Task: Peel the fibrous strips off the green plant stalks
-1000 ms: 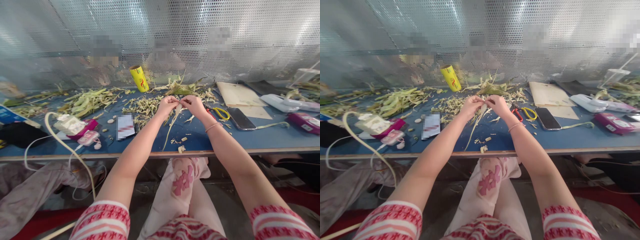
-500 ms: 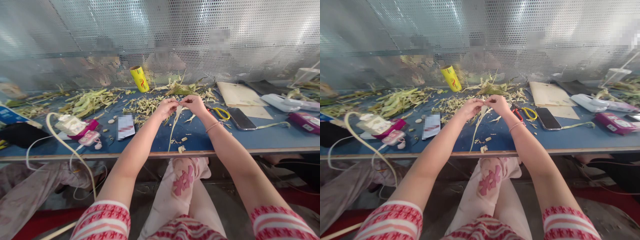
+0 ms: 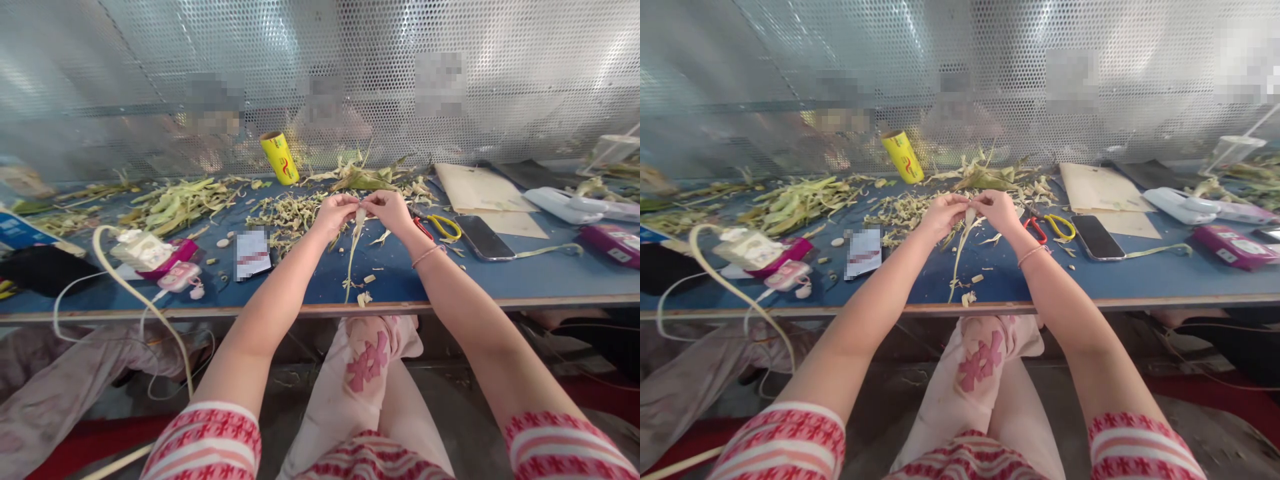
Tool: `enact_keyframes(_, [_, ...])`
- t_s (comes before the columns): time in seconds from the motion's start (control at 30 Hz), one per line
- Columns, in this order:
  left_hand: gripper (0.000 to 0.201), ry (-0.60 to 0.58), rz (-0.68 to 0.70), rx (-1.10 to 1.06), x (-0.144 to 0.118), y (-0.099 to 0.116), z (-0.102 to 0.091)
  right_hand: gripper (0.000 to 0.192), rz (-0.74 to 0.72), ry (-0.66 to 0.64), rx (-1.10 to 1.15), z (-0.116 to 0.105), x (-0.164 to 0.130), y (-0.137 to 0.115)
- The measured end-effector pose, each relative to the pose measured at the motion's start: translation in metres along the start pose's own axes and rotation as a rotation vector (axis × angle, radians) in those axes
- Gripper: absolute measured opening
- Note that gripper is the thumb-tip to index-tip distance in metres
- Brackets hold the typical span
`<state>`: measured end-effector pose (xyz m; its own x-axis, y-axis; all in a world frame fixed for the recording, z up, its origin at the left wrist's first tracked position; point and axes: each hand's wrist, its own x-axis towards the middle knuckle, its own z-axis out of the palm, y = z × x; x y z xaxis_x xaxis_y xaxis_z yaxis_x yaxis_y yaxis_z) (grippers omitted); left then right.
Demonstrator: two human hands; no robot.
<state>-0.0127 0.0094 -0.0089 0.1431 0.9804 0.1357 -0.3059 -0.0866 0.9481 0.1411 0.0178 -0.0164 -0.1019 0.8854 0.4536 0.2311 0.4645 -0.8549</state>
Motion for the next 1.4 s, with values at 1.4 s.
enact_keyframes(1.4, [0.025,-0.095,0.117,0.314,0.000,0.005,-0.007,0.018,-0.115,-0.009,-0.171,-0.005,-0.005,-0.013])
